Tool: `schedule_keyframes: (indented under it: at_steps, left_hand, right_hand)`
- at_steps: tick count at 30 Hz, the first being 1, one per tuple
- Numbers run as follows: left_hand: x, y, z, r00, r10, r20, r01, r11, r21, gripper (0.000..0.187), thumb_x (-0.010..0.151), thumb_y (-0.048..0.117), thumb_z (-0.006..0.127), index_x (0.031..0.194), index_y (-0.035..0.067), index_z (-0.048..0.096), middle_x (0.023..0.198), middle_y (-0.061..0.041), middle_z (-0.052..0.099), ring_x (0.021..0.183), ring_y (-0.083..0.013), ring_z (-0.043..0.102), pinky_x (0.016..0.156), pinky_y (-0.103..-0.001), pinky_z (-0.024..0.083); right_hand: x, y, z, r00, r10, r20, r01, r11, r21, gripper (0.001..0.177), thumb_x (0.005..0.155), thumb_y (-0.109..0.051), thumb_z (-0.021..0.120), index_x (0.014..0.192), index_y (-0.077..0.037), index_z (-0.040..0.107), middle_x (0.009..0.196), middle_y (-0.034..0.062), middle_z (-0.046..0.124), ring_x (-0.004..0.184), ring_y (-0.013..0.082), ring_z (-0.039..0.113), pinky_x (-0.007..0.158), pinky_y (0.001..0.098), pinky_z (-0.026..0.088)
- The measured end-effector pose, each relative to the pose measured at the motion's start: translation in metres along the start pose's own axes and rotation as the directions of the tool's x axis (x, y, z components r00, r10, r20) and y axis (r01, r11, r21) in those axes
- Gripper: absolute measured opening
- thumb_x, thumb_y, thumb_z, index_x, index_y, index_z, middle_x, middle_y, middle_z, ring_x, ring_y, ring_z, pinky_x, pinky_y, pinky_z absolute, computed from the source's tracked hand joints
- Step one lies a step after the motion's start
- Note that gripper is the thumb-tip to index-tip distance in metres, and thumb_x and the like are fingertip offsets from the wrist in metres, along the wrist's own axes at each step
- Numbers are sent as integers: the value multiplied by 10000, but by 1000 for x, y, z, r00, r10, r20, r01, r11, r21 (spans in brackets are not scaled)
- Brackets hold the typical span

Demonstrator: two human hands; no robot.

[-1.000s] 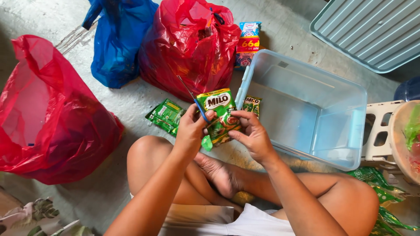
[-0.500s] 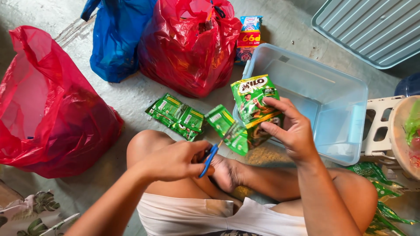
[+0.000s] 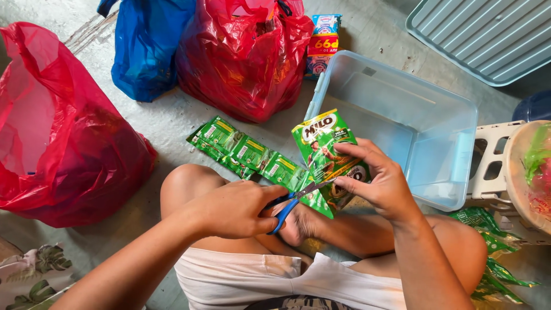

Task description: The person sits on the floor and uses scissors to cut open multiple green packets of Milo. They remove the packets from a plastic container, cut each one individually, and place the opened packets back into the container.

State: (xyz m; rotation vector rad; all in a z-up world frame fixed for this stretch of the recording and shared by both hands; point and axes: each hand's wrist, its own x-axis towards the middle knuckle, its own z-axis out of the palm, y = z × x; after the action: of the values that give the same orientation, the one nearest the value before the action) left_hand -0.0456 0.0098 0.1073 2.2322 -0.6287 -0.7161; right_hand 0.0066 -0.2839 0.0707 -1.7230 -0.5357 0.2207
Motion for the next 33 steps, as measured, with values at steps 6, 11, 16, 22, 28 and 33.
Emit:
schedule_keyframes:
  at_steps: [6,11,16,22,28,33]
  left_hand:
    - [-2,0,0,999,-36,23,35,999,36,467,792,245,634,1233,95,617,700,-218,700,740,-419,689,760,-534,505]
    - [-2,-3,0,999,-33,17,32,997,68,480,805,237,625,1259,80,620,796,-232,710,793,-428,690,794,-538,504]
    - [-1,-9,4,1000,-21,15,20,999,38,468,830,215,615,1276,71,625,874,-242,721,861,-425,690,835,-528,496]
    - [1,-15,9,998,56,-20,-55,997,60,439,833,179,609,1252,53,643,902,-241,723,883,-426,688,836,-532,494]
    - [3,-13,11,998,46,-45,-44,998,50,401,825,175,607,1205,57,663,856,-231,721,839,-424,689,803,-533,497]
    - [7,-6,10,1000,2,2,-2,998,57,363,825,198,613,1158,69,673,783,-233,710,775,-416,685,786,-533,488]
  right_hand:
    - [0,-4,5,1000,23,0,-23,998,-55,556,790,7,810,1325,-41,668,1356,87,612,1253,181,577,1105,299,432]
    - [2,-8,8,999,54,6,-54,998,-42,553,794,3,804,1328,-45,669,1333,77,617,1238,173,582,1095,293,438]
    - [3,-8,8,998,55,12,-55,998,-35,566,797,9,802,1342,-49,661,1298,67,621,1215,163,588,1083,287,443]
    - [2,-7,7,997,72,7,-71,997,-35,575,794,2,804,1347,-55,658,1295,61,627,1215,157,588,1079,286,448]
    - [3,-6,7,997,76,-10,-76,997,-35,624,785,4,807,1380,-52,625,1308,50,620,1231,151,575,1092,285,434]
    - [1,-6,13,992,125,19,-126,992,27,684,778,35,800,1423,-54,591,1298,41,624,1215,135,577,1087,280,435]
